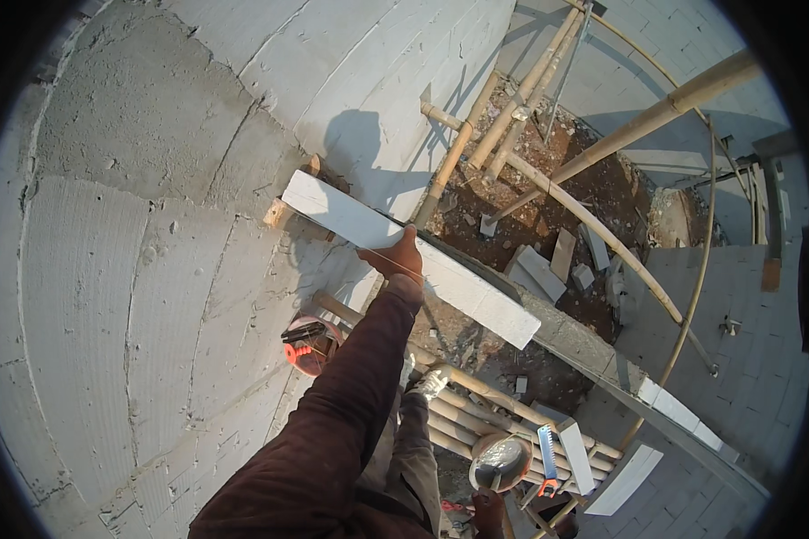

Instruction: The person saws a concrete block using a hand saw, then applies mortar from a bucket onto a wall with a trowel, and positions the cut block onto the mortared surface.

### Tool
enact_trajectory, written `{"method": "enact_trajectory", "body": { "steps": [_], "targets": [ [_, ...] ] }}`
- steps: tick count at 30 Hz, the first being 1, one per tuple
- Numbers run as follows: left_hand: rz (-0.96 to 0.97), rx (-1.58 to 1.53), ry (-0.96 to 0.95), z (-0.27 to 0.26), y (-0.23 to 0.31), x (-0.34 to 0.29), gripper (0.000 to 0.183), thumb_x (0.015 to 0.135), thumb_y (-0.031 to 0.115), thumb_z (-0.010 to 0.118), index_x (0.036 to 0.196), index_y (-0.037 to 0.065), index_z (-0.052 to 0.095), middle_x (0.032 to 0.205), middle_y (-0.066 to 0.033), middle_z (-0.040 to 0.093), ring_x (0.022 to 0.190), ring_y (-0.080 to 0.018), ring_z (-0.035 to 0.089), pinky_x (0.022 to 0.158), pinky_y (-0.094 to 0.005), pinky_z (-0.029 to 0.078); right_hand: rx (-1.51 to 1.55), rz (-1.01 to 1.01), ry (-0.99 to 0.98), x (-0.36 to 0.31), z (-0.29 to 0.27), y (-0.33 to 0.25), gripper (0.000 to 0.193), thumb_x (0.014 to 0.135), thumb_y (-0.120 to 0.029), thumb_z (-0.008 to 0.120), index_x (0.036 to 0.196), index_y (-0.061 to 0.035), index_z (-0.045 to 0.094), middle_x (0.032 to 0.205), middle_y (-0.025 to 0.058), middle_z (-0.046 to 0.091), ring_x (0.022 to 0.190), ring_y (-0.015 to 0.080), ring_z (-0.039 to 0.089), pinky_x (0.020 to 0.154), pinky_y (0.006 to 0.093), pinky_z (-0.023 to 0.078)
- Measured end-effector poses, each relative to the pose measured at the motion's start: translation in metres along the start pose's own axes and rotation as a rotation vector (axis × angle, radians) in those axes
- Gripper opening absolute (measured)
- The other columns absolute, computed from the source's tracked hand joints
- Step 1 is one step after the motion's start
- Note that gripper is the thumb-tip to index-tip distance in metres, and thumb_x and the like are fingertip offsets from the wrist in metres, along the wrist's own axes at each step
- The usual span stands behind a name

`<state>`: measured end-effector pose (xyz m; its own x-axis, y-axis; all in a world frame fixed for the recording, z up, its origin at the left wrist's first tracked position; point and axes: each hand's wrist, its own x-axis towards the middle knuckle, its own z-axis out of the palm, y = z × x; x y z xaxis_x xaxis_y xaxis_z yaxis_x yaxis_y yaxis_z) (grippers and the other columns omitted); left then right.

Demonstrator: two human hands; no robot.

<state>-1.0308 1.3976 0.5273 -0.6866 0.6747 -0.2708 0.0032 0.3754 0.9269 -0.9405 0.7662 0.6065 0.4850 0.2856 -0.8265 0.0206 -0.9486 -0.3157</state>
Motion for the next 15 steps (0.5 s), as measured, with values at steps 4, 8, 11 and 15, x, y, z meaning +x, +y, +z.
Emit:
{"method": "enact_trajectory", "body": {
  "steps": [4, 8, 11, 15],
  "targets": [
    [-0.012, -0.02, 0.037, 0.005, 0.0, -0.009, 0.1, 0.067, 0.016, 0.092, 0.139, -0.008, 0.027, 0.131, -0.0268, 0.05, 0.122, -0.0409, 0.057, 0.107, -0.048, 0.051, -0.095, -0.064, -0.058, 0.006, 0.006, -0.019, 0.039, 0.087, -0.029, 0.078, 0.109, 0.0017, 0.07, 0.099, 0.0228, 0.074, 0.094, 0.0376, 0.072, 0.085, 0.0465, 0.055],
    [0.027, -0.162, -0.042, 0.01, -0.006, -0.043, 0.1, 0.071, 0.014, 0.092, 0.139, -0.007, 0.022, 0.131, -0.0248, 0.05, 0.122, -0.0338, 0.056, 0.109, -0.0433, 0.05, 0.033, -0.038, -0.024, 0.01, 0.006, -0.018, 0.043, 0.086, -0.03, 0.078, 0.113, 0.002, 0.07, 0.103, 0.025, 0.074, 0.101, 0.0405, 0.071, 0.088, 0.0482, 0.054],
    [0.028, -0.288, -0.153, -0.008, -0.016, -0.054, 0.092, 0.075, 0.011, 0.089, 0.14, -0.007, 0.026, 0.135, -0.0209, 0.05, 0.122, -0.0303, 0.055, 0.109, -0.0414, 0.047, -0.146, -0.184, 0.056, 0.001, 0.005, -0.023, 0.048, 0.085, -0.032, 0.079, 0.117, 0.0026, 0.069, 0.105, 0.0263, 0.073, 0.097, 0.0396, 0.073, 0.084, 0.0481, 0.055],
    [-0.127, -0.376, -0.334, -0.052, -0.003, -0.072, 0.072, 0.079, 0.01, 0.086, 0.135, -0.004, 0.044, 0.133, -0.0137, 0.055, 0.12, -0.0256, 0.056, 0.101, -0.0395, 0.048, -0.191, -0.138, 0.05, -0.026, 0.001, -0.038, 0.05, 0.085, -0.033, 0.08, 0.117, 0.003, 0.068, 0.1, 0.0261, 0.073, 0.09, 0.0383, 0.074, 0.079, 0.0476, 0.057]
  ]
}}
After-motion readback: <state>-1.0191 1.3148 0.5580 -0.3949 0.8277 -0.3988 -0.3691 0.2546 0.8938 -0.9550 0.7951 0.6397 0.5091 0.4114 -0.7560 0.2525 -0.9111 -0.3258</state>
